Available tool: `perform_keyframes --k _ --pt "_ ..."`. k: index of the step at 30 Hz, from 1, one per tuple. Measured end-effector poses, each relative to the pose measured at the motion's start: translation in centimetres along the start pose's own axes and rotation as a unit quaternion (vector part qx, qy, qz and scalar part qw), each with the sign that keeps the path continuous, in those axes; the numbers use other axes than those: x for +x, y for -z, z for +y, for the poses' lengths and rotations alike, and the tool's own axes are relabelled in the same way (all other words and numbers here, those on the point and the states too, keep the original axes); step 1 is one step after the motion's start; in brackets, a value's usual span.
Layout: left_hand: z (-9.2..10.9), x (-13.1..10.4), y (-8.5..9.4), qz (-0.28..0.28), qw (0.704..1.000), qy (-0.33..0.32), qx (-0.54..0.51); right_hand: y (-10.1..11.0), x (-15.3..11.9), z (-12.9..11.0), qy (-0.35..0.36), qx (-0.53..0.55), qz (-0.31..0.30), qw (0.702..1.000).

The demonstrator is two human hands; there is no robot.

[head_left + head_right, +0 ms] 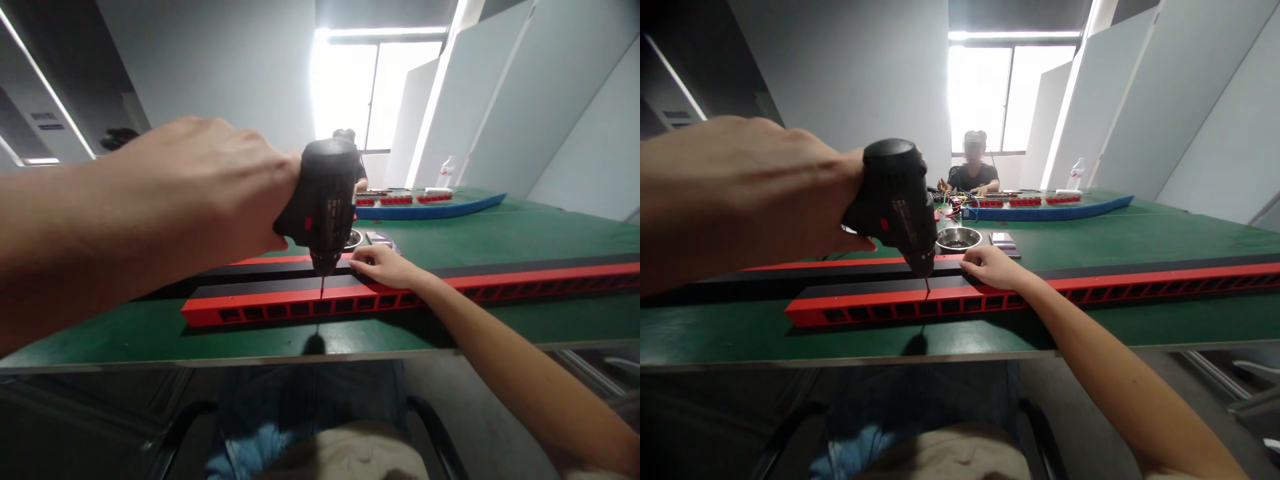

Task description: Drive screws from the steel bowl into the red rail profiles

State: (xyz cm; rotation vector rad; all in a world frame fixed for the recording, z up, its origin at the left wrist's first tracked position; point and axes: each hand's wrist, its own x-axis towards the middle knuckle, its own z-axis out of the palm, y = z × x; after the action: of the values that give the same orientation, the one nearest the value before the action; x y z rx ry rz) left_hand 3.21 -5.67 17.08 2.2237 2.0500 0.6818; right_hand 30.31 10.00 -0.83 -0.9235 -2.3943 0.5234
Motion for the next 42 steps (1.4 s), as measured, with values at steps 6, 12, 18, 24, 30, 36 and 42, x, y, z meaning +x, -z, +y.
perform_keyframes --k 6,12,18,24,30,36,42 --pt "2.7 -0.5 -1.1 0.097 0.866 -0.158 0.464 -0.1 -0.1 0.0 0.006 0.005 0.006 1.000" --pt "0.4 0.5 -0.8 0.083 0.893 -0.142 0.419 -0.1 0.1 0.0 0.008 -0.011 -0.008 1.000" --pt "-0.2 3.5 -0.6 0.049 0.912 -0.108 0.393 -0.1 0.2 0.0 0.008 -0.022 -0.007 1.000" --pt "-0.3 7.7 -0.7 -0.013 0.933 -0.103 0.343 -0.1 0.1 -0.1 0.001 -0.015 -0.011 1.000" --pt "-0.5 9.7 -0.9 -0.058 0.934 -0.129 0.327 -0.2 0.1 0.0 0.006 -0.015 -0.013 1.000" --pt "0.2 10.0 -1.0 -0.057 0.924 -0.125 0.357 -0.1 0.0 0.1 0.011 -0.014 -0.009 1.000" --pt "1.3 10.1 -1.2 -0.054 0.920 -0.121 0.369 -0.2 0.0 0.2 0.013 -0.017 -0.010 1.000"
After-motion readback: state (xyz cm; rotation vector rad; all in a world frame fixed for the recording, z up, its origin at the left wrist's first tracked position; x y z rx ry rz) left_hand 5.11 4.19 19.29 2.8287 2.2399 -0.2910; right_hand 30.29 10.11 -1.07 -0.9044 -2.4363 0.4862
